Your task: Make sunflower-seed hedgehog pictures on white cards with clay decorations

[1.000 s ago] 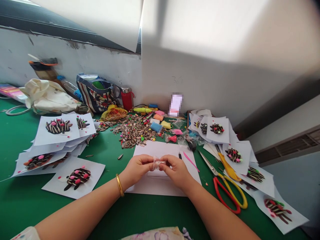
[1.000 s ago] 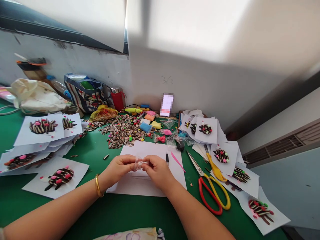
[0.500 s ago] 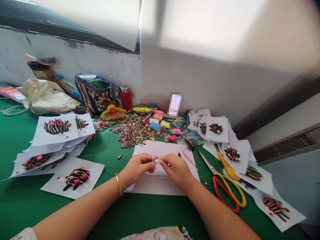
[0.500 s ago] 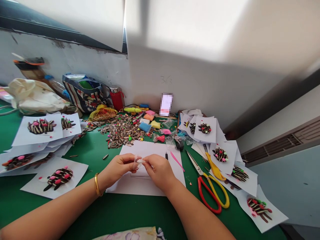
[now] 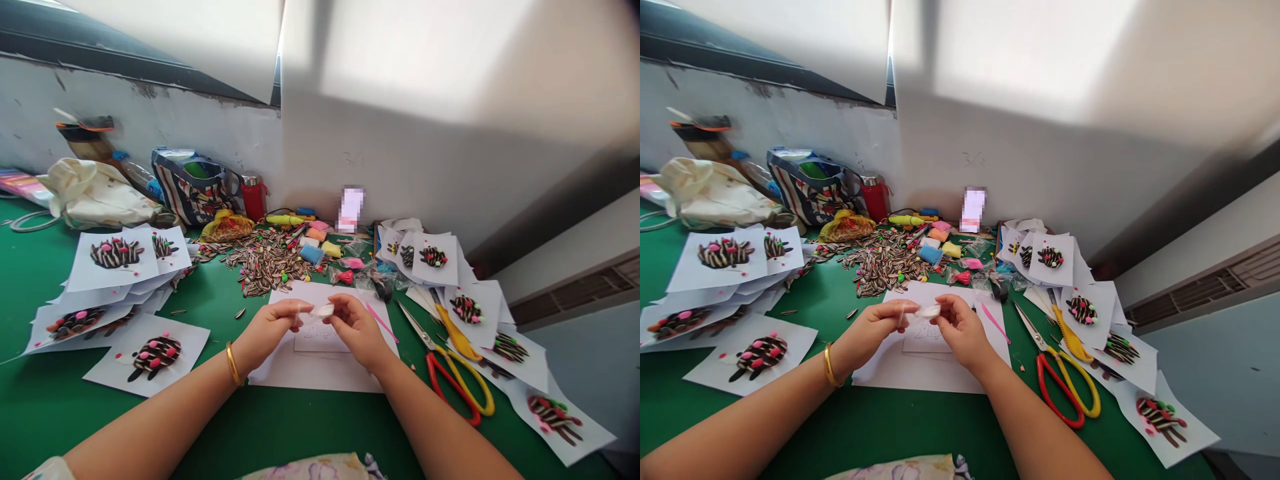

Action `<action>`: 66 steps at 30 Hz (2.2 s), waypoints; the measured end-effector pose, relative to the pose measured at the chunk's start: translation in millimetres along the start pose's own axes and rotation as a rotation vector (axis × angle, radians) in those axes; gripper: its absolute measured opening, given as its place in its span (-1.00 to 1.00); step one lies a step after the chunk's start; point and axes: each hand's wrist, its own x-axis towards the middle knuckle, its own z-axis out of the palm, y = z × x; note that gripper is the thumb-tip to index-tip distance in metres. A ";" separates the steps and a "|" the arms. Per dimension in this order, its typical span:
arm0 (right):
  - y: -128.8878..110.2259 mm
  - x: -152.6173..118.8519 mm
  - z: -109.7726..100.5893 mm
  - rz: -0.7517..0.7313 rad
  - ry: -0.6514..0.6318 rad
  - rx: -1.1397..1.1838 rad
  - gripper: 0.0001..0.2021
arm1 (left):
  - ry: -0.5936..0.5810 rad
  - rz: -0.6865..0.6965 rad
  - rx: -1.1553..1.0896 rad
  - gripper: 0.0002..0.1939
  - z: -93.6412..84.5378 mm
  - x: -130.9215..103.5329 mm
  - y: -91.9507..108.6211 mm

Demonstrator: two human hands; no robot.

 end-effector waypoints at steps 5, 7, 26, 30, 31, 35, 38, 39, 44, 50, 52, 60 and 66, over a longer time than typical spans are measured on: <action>-3.4 0.6 0.6 0.044 -0.029 -0.015 -0.68 | -0.067 -0.028 0.010 -0.64 1.8 -3.4 2.2; -4.5 0.9 -0.3 0.060 -0.058 -0.009 -0.69 | -0.100 0.032 0.043 -0.62 2.4 -5.0 3.5; -5.9 4.2 -2.1 0.129 -0.047 0.144 -0.70 | -0.049 0.272 0.179 -0.59 8.5 -5.8 -7.4; -6.7 1.8 -3.9 0.130 -0.064 0.141 -0.63 | -0.035 0.171 0.131 -0.66 8.9 -7.3 1.7; -6.2 0.9 -4.2 0.122 -0.062 0.137 -0.62 | -0.030 0.146 0.117 -0.68 8.7 -7.3 3.1; -3.2 -2.2 -2.8 0.057 -0.081 0.079 -0.66 | -0.006 0.066 0.057 -0.74 6.6 -5.7 3.1; -1.1 -2.6 -1.3 0.041 -0.054 -0.024 -0.70 | -0.007 0.056 0.043 -0.75 4.8 -4.3 0.5; -0.5 -2.4 -1.0 0.045 -0.035 -0.053 -0.72 | -0.007 0.056 0.041 -0.75 4.4 -3.9 -0.4; 0.6 -1.6 -1.6 0.070 -0.006 -0.058 -0.80 | 0.011 0.078 0.084 -0.75 3.7 -2.4 -4.4; -5.9 -4.6 -2.6 0.020 -0.024 -0.179 -0.93 | -0.003 0.149 0.218 -0.77 4.9 -3.1 -6.7; -7.9 -5.2 -2.0 0.009 -0.031 -0.233 -0.96 | -0.016 0.171 0.259 -0.79 6.1 -4.1 -6.8; -9.3 -4.0 1.3 0.038 -0.104 -0.118 -0.89 | -0.025 0.200 0.308 -0.81 6.4 -4.8 -8.1; -11.2 -5.2 4.6 0.090 -0.117 0.021 -0.79 | -0.071 0.283 0.393 -0.82 5.9 -5.7 -10.3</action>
